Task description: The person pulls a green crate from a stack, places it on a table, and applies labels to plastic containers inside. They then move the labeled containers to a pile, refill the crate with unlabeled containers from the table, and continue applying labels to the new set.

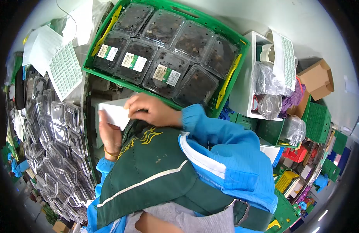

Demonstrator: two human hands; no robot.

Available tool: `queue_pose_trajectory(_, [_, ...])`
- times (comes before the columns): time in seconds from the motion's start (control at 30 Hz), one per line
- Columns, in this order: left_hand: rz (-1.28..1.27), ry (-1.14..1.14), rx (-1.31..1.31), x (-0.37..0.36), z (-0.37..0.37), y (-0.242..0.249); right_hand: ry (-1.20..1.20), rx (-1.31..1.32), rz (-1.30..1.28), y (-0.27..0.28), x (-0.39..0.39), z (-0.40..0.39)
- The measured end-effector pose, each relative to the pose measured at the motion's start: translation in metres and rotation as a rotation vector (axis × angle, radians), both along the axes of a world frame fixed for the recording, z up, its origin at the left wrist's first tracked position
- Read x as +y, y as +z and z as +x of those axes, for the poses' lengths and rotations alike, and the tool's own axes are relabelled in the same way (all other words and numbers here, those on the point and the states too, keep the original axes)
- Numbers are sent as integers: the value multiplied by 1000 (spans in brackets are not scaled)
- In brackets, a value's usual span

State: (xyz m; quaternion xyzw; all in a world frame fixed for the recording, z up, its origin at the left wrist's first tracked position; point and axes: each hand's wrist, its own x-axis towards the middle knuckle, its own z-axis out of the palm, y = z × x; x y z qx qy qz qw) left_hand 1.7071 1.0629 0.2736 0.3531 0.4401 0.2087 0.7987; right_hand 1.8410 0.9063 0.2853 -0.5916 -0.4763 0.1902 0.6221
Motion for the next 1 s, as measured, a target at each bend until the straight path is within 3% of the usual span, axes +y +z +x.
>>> queue_pose_trajectory(0.03, [68, 45, 4, 8, -2, 7, -24, 211, 19, 6, -12, 8])
queue_pose_trajectory(0.07, [138, 54, 12, 18, -10, 5, -75, 193, -61, 4, -29, 22])
queue_pose_trajectory(0.1, [120, 84, -44, 18, -11, 10, -107, 588, -180, 6, -50, 33])
queue_pose_trajectory(0.17, [33, 48, -143, 15, -11, 34, -262, 364, -333, 3, -89, 66])
queue_pose_trajectory(0.27, [-342, 2, -288, -4, -20, 75, -301, 472, -477, -20, -136, 85])
queue_pose_trajectory(0.33, [-523, -184, -423, -12, -27, 77, -309, 349, -687, -36, -149, 87])
queue_pose_trajectory(0.4, [-466, -334, -276, -20, -31, 79, -291, 276, -731, -46, -151, 87])
queue_pose_trajectory(0.47, [-453, -325, -91, -34, -29, 96, -261, 60, -767, -53, -147, 85])
queue_pose_trajectory(0.5, [-90, -699, -75, -23, -40, 88, -295, -126, -748, -53, -144, 83])
queue_pose_trajectory(0.53, [304, -1041, -55, -11, -47, 82, -282, -140, -732, -49, -141, 84])
queue_pose_trajectory(0.6, [272, -967, 23, -17, -42, 86, -512, -243, -839, -39, -142, 81])
queue_pose_trajectory(0.63, [304, -846, 99, -18, -44, 77, -488, -265, -780, -41, -141, 82])
queue_pose_trajectory(0.67, [333, -723, 174, -18, -44, 66, -443, -180, -745, -30, -127, 77])
queue_pose_trajectory(0.7, [386, -615, 170, -16, -44, 54, -361, 72, -703, -18, -109, 67])
queue_pose_trajectory(0.77, [334, -421, 115, -19, -28, 49, -37, 203, -419, 1, -61, 46])
queue_pose_trajectory(0.83, [225, -318, 55, -20, -14, 44, 203, 199, -282, 4, -18, 21])
queue_pose_trajectory(0.87, [176, -281, 29, -20, -9, 43, 259, 78, -268, 7, 0, 12])
queue_pose_trajectory(1.0, [142, -143, -9, -15, -5, 31, 219, -64, -126, -6, 34, 0])
